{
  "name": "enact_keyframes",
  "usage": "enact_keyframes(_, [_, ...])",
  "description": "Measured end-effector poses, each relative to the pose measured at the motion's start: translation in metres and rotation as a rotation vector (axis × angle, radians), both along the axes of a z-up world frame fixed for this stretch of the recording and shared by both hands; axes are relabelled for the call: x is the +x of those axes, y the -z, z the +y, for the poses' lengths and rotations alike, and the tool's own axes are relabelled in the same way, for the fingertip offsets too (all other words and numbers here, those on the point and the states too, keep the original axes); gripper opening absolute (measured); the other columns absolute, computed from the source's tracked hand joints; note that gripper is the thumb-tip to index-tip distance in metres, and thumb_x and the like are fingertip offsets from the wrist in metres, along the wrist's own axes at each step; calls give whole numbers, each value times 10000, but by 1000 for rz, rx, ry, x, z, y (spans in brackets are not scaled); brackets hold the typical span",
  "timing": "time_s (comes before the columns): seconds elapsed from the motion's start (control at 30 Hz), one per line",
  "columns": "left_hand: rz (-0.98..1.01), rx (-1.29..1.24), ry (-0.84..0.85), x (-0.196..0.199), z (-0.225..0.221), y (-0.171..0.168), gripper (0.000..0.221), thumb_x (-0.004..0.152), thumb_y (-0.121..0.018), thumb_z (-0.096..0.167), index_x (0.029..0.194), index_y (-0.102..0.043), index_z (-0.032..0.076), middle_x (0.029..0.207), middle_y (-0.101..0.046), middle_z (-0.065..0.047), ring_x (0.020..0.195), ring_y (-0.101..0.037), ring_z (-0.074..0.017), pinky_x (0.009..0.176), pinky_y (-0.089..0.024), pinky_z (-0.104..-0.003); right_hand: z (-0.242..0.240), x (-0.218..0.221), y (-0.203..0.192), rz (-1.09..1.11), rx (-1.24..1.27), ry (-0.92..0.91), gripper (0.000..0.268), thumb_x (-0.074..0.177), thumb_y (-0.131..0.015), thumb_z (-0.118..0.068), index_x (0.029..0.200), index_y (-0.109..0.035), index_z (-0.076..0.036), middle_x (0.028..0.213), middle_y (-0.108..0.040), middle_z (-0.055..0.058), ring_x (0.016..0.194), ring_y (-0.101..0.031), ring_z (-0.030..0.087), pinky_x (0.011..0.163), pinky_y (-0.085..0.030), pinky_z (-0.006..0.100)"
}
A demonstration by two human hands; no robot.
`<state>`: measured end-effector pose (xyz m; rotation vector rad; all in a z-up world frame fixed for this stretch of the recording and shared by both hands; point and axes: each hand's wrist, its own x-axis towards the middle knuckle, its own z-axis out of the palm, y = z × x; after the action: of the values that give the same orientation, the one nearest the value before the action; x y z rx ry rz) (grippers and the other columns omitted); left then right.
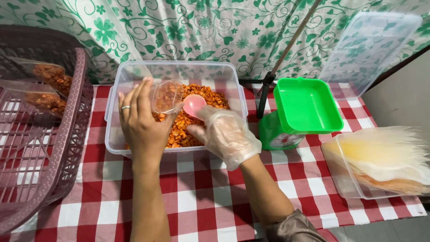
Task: Scooping orange snacks from a large container into individual plastic bags for packaging.
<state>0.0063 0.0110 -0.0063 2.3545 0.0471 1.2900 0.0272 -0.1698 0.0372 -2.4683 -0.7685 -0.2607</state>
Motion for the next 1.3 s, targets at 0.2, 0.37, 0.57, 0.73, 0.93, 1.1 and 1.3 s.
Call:
enact_keyframes(0.2, [127, 116, -79, -9, -2, -6, 832, 880, -839, 558, 1483, -538, 72, 1421, -637, -137, 1290, -580, -314, 1223, -253, -525, 4, -7, -31, 585, -272, 48, 654, 993, -447, -617, 1362, -678, -128, 1200, -749, 192, 1213, -671, 392, 999, -539, 535])
enact_keyframes(0.37, [183, 81, -50, -9, 2, -9, 855, 889, -820, 544, 1510, -498, 52, 1444, -614, -164, 1277, -583, -328, 1190, -322, -523, -2, 6, -4, 465, -329, 36, 553, 981, -443, -601, 1028, -808, -189, 1055, -774, 114, 1133, -696, 361, 936, -580, 498])
enact_keyframes(0.57, [32, 48, 21, -5, 8, 0, 923, 878, -747, 676, 1496, -511, 32, 1421, -608, -187, 1275, -580, -356, 1164, -378, -510, 5, 11, 6, 470, -471, 122, 701, 959, -454, -664, 1031, -800, -58, 1212, -724, 181, 1227, -646, 394, 1003, -552, 524])
enact_keyframes(0.73, [-32, 2, 87, -6, 8, -4, 947, 853, -771, 674, 1432, -524, -34, 1381, -606, -249, 1241, -599, -408, 1109, -444, -526, 11, 10, -21, 511, -548, 184, 627, 905, -594, -599, 1075, -780, -26, 1094, -746, 231, 1172, -677, 412, 957, -576, 539])
enact_keyframes(0.93, [-30, -13, 114, -6, 10, -4, 948, 852, -780, 667, 1384, -525, -75, 1370, -601, -283, 1226, -606, -444, 1065, -470, -558, 13, 35, 3, 443, -618, 249, 416, 831, -751, -358, 1025, -757, 10, 1032, -753, 224, 1096, -705, 433, 888, -582, 577])
enact_keyframes(1.1, [-31, -26, 122, -6, 12, -1, 947, 864, -733, 692, 1386, -519, -68, 1418, -582, -262, 1269, -591, -432, 1089, -453, -540, 12, 45, 14, 306, -601, 259, 365, 836, -729, -353, 976, -749, -17, 972, -742, 199, 1031, -704, 417, 835, -569, 563])
enact_keyframes(1.3, [10, -47, 138, -7, 12, -3, 971, 875, -652, 743, 1409, -498, -53, 1455, -561, -243, 1313, -572, -406, 1117, -436, -541, 11, 61, 29, 116, -570, 272, 298, 845, -696, -345, 902, -738, -56, 883, -725, 163, 934, -704, 393, 755, -550, 541])
